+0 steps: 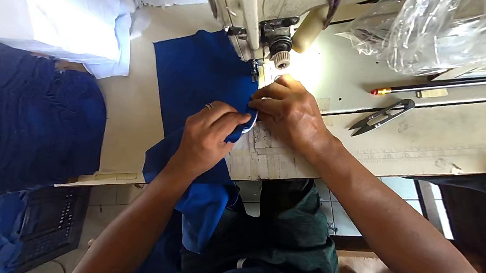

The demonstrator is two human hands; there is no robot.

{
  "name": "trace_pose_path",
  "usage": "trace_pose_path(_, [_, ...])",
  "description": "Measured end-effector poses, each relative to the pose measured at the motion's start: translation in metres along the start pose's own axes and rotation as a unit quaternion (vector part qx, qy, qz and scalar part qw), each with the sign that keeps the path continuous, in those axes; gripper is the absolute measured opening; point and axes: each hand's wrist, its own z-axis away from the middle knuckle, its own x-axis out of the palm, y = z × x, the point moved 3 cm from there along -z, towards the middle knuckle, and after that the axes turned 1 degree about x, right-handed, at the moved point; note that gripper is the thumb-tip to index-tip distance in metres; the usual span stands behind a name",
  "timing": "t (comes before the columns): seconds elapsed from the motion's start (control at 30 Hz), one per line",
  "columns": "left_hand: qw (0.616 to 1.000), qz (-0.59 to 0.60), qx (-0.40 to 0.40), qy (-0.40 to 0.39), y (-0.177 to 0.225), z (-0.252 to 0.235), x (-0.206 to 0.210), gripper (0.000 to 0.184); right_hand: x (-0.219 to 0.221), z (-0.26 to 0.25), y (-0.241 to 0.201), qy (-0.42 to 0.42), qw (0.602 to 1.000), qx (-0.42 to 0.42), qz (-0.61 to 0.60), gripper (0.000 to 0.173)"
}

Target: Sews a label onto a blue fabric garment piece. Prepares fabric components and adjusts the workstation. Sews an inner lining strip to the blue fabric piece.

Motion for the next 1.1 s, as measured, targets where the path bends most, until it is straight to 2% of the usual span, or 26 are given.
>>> trace_pose_path(0.63, [1.0, 0.022, 0.007, -0.003, -0.003, 0.0, 0.005, 0.014, -0.006, 0.004, -0.001, 0.008, 0.999, 0.023, 0.025, 0.019])
trace_pose_path(0.87, [0.999, -0.011, -0.001, -0.04, -0.011, -0.015, 0.008, 0.018, 0.0, -0.003, 0.007, 0.006, 0.998, 0.036, 0.048, 0.021])
trace_pose_path(1.1, [0.999, -0.018, -0.017, -0.034, -0.01, -0.01, 0.009, 0.018, -0.003, 0.0, 0.006, -0.004, 1.0, 0.008, 0.017, 0.023])
